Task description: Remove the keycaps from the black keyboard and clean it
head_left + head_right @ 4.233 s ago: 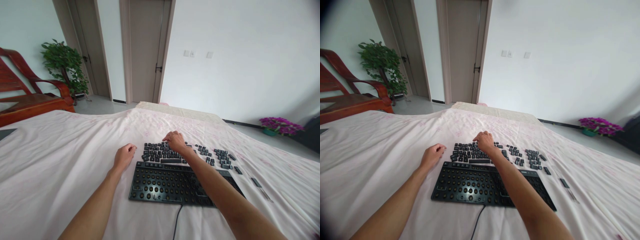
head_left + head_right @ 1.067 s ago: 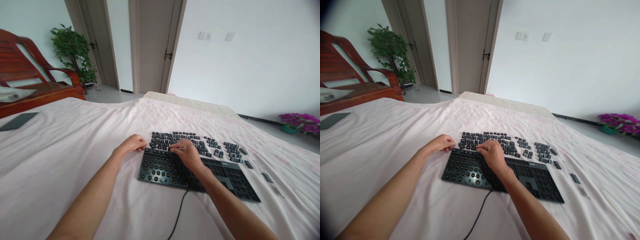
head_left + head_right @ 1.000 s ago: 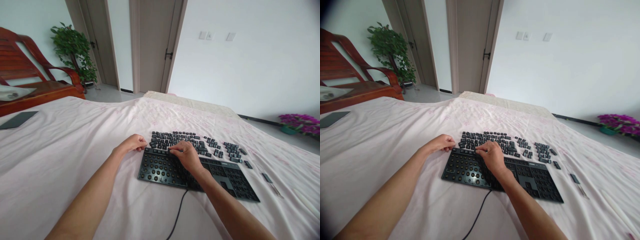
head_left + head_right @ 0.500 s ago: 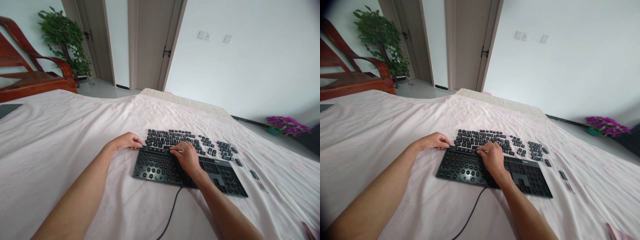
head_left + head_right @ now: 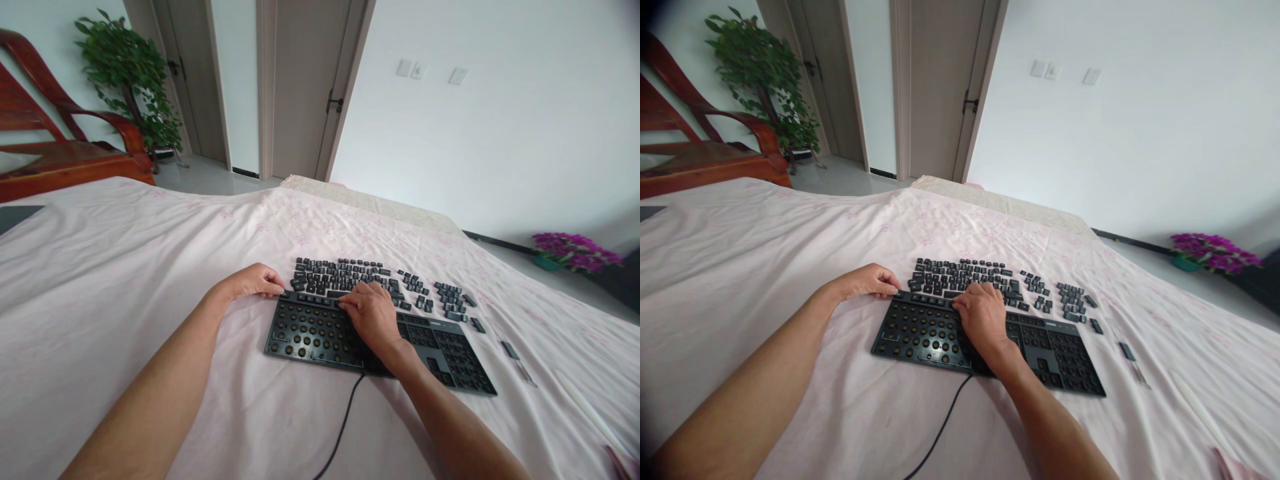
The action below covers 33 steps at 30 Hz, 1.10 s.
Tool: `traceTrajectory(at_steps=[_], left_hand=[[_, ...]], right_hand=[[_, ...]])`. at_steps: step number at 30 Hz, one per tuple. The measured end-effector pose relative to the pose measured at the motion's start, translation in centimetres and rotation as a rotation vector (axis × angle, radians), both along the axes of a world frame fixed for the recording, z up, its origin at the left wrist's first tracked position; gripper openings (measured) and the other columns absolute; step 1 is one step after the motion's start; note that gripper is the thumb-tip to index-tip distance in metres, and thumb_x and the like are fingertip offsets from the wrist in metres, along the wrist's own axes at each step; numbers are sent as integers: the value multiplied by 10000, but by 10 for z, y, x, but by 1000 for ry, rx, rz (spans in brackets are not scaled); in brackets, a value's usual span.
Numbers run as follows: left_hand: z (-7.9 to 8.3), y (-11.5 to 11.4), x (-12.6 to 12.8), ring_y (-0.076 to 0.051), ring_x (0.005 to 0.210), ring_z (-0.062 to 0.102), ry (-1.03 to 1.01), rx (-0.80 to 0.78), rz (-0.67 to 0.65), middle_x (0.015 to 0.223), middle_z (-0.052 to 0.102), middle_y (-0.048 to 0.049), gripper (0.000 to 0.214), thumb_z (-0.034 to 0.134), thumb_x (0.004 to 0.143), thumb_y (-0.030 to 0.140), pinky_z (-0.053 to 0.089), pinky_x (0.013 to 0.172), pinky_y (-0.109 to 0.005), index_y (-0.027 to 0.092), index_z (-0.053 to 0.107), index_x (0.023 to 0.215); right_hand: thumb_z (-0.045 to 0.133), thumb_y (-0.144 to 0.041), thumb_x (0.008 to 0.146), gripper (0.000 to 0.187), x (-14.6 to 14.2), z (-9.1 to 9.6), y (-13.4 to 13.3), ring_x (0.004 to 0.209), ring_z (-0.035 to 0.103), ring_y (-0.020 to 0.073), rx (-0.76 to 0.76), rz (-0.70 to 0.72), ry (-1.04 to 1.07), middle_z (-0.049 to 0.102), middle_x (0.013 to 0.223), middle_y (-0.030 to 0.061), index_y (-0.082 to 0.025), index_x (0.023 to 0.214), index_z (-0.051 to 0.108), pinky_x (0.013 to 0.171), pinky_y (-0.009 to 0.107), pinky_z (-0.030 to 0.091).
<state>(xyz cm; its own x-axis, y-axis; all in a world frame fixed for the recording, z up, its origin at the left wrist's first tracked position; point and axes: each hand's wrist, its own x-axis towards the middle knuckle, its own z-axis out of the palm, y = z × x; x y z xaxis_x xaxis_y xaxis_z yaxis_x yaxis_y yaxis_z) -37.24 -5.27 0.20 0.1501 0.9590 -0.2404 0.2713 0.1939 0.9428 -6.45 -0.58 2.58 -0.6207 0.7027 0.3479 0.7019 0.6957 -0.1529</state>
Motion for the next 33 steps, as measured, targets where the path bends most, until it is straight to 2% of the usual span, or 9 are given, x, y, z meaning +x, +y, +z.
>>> traceTrajectory(at_steps=[6,11,14,22,25,28,31,33], left_hand=[[-2,1,0,-104,524,471,6,-7,17,599,623,-29,313,792,622,391,351,527,-227,129,770,792],[-2,2,0,-107,528,478,15,-8,22,598,621,-29,316,794,619,402,357,529,-229,132,767,781],[-1,1,0,-105,531,472,20,-9,20,602,617,-29,316,789,628,402,353,527,-228,128,765,784],[-2,1,1,-101,523,465,28,-8,6,605,613,-24,334,784,633,422,340,526,-230,128,757,789],[-2,2,1,-98,520,459,39,-14,12,597,605,-19,340,780,636,423,335,525,-229,124,754,795],[0,1,2,-101,535,473,44,-18,10,605,608,-18,364,776,635,432,346,540,-231,116,751,815],[1,1,3,-108,548,488,44,-24,6,613,614,-17,404,785,614,454,358,551,-238,112,744,827],[2,1,3,-111,557,497,48,-27,8,623,620,-18,427,785,608,471,364,556,-240,109,736,830]], right_hand=[[522,-259,939,237,-5,1,-14,849,468,216,117,8,-116,623,838,54,-262,844,739,736,358,310],[537,-163,892,238,-3,-3,-24,906,462,253,191,27,-243,632,922,84,-242,1052,694,757,387,302],[552,-113,854,290,-3,-1,-28,922,462,265,207,43,-300,631,952,103,-204,1105,666,789,396,310],[521,-90,860,220,-10,1,-33,898,452,276,255,88,-400,619,926,112,-161,990,682,800,414,325],[512,-90,864,210,-12,-3,-35,895,455,276,251,104,-443,616,927,115,-164,946,691,791,414,330],[516,-90,861,220,-12,-3,-37,898,470,272,215,94,-453,620,940,118,-155,980,690,782,408,333],[524,-98,863,256,-8,4,-34,917,494,262,146,75,-410,637,956,109,-164,1051,685,788,392,338],[506,-127,893,269,-2,10,-27,916,515,241,62,64,-342,653,946,84,-208,1064,697,783,364,346]])
